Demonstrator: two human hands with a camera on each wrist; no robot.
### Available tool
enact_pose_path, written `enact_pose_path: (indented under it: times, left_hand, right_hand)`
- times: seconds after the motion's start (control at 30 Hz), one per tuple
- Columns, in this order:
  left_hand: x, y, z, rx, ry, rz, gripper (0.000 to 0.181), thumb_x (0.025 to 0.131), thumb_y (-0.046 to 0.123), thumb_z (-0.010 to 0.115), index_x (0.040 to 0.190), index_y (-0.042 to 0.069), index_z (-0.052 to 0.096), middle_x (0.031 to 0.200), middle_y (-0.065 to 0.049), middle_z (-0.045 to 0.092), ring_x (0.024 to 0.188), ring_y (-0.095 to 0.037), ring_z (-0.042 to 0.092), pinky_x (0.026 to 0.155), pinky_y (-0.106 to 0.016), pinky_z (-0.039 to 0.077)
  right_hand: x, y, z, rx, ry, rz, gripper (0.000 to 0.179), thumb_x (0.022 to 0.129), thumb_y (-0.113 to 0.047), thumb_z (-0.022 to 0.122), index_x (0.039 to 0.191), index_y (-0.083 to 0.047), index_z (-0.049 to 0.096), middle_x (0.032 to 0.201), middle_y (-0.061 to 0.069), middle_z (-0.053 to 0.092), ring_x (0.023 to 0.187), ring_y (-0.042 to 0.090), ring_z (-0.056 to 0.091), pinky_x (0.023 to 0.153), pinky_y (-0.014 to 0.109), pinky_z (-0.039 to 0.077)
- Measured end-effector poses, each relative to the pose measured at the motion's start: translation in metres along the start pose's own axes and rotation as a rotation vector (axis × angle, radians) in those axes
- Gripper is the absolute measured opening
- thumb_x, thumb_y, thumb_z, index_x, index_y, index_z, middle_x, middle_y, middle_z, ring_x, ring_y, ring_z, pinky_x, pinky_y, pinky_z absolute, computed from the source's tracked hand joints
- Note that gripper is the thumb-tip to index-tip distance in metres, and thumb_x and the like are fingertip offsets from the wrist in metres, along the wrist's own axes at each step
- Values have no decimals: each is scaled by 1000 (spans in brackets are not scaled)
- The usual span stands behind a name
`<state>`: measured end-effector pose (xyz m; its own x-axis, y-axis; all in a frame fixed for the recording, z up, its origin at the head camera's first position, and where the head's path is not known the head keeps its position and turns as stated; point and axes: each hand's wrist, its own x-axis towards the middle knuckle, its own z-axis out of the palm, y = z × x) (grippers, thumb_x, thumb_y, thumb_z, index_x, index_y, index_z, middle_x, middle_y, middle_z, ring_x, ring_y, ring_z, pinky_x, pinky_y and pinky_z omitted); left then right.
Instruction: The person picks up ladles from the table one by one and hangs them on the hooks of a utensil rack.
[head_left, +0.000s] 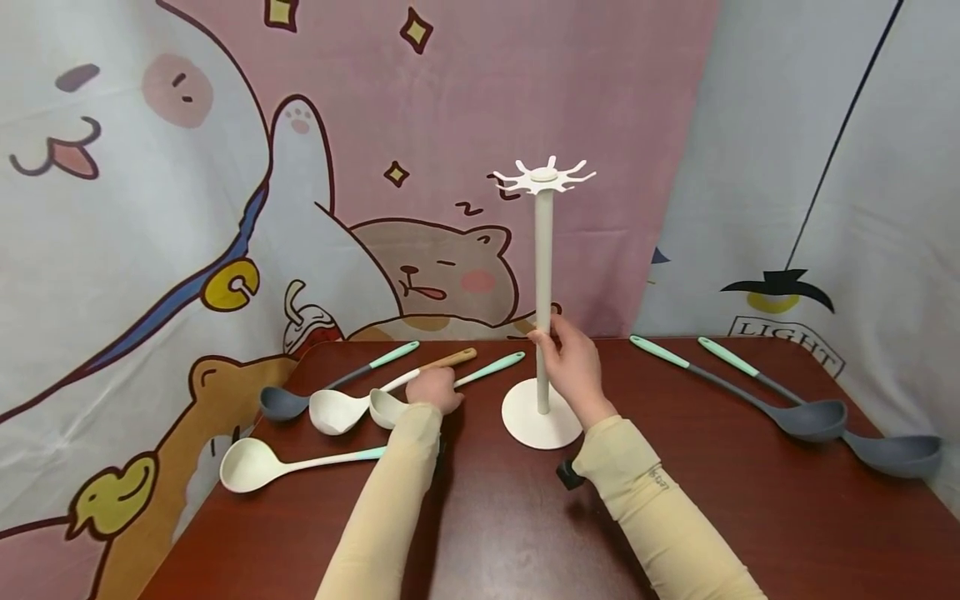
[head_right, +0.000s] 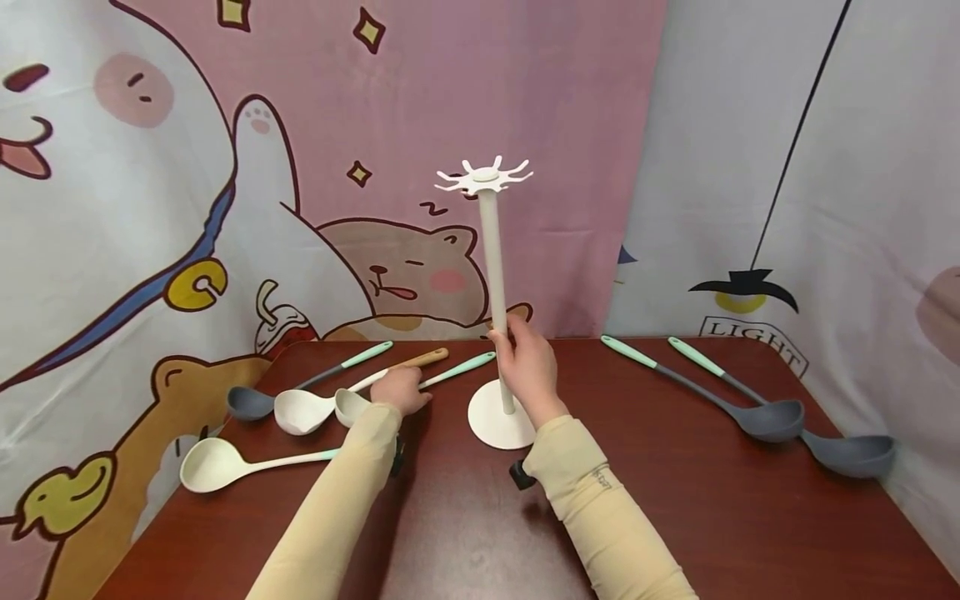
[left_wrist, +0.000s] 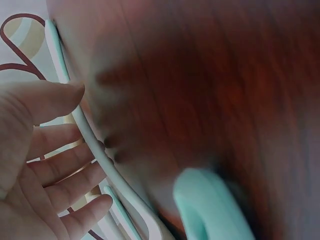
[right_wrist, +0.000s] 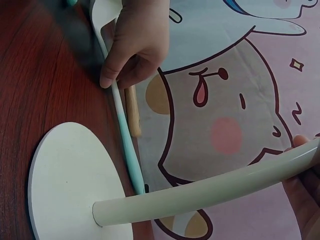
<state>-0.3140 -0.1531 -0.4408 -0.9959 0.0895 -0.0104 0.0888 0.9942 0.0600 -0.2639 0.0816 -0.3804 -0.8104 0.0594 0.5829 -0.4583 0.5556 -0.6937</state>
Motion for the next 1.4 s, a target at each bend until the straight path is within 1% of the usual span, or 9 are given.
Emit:
enact_pose_path:
  times: [0.17,0.3,0.57,0.77,0.87,1.0,1.17,1.27,1.4]
  left_hand:
    - [2,-2,3,1,1,-22,12,88,26,73,86,15,70,90,-6,68,80,-25,65,66,-46,55]
    - [5,0,3,-23,16,-27,3,88,16,69,88,13,71,89,-7,68,81,-26,66,66,-48,55]
    - [7,-3,8,-6,47,-46,9,93,8,66,96,13,72,97,-9,70,87,-29,67,71,-49,56]
    - [8,-5,8,-8,57,-15,9,93,7,66,94,14,72,94,-8,69,87,-28,67,71,-48,56]
    - [7,-3,6,-32,83,4,10,91,6,67,89,15,72,91,-7,69,84,-27,67,69,-46,56]
    - [7,0,-1,-77,150,30,11,86,4,69,81,13,71,84,-8,68,80,-28,66,66,-44,55]
    - [9,4,-11,-122,217,72,8,82,3,71,84,10,71,82,-7,64,80,-28,64,71,-43,54]
    - [8,7,-18,-202,243,91,8,84,3,71,89,9,73,83,-6,65,80,-26,63,72,-42,53]
    - [4,15,-32,-362,298,94,3,88,7,73,89,10,74,83,-4,67,76,-25,63,69,-41,53]
  right_hand:
    - [-1,0,2,0,11,-1,20,95,-24,69,106,-8,65,89,10,68,75,28,61,68,45,51]
    - [-1,0,2,3,22,-5,21,94,-23,70,108,-8,65,90,11,68,74,28,61,68,45,51]
    - [0,1,5,11,17,2,24,95,-23,69,111,-6,65,93,12,68,76,29,61,70,44,51]
    - [0,1,5,12,29,3,24,95,-23,69,112,-6,65,92,12,68,75,29,61,70,45,51]
    - [0,2,4,11,31,5,23,95,-23,69,111,-7,65,91,11,68,75,28,61,69,44,51]
    - [0,3,3,6,39,4,22,95,-24,69,109,-7,66,89,11,69,75,28,62,70,44,50]
    - [0,3,3,-1,54,-4,22,94,-23,70,108,-7,66,88,11,69,73,28,61,68,44,50]
    - [0,3,4,-1,54,-6,21,94,-22,70,108,-7,66,88,11,68,73,28,61,68,44,49]
    - [0,4,5,1,46,-8,21,94,-22,70,109,-7,65,88,11,68,74,28,62,69,44,50]
